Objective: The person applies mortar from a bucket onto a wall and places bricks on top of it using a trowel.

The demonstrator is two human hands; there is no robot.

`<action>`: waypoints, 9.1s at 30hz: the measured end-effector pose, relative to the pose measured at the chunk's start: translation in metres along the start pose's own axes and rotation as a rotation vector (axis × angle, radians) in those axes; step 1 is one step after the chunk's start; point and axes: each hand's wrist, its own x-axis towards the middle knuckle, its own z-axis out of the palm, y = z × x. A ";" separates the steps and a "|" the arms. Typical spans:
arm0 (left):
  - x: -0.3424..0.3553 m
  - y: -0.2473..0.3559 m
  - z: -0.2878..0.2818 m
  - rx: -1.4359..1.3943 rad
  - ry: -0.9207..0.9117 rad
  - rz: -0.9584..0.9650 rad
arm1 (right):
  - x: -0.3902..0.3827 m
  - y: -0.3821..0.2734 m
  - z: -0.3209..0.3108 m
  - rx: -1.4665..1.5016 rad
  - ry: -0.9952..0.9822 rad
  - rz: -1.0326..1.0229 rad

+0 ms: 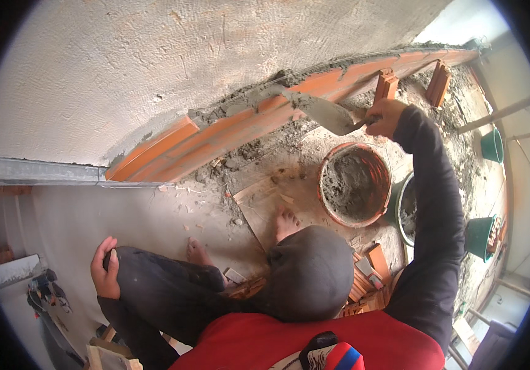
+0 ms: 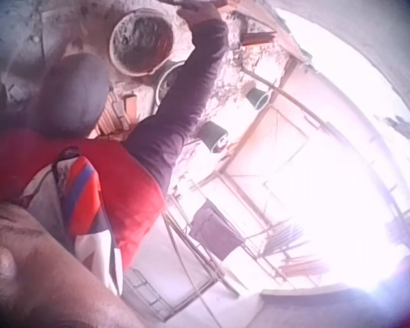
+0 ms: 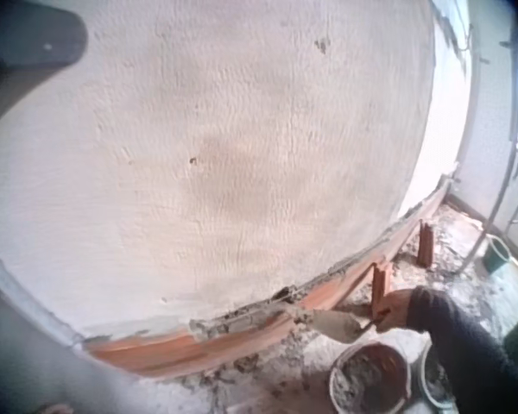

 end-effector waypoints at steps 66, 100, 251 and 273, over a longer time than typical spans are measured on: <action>-0.009 -0.018 -0.006 -0.121 0.042 0.102 | -0.018 -0.145 0.116 0.487 0.094 0.102; -0.002 -0.011 -0.002 -0.098 0.006 0.071 | 0.059 -0.127 0.264 0.723 0.649 -0.107; -0.002 -0.014 -0.003 -0.035 -0.013 0.087 | 0.075 -0.098 0.257 0.773 0.902 0.171; 0.003 0.002 0.004 -0.022 -0.045 0.055 | 0.069 -0.138 0.269 0.663 0.641 -0.218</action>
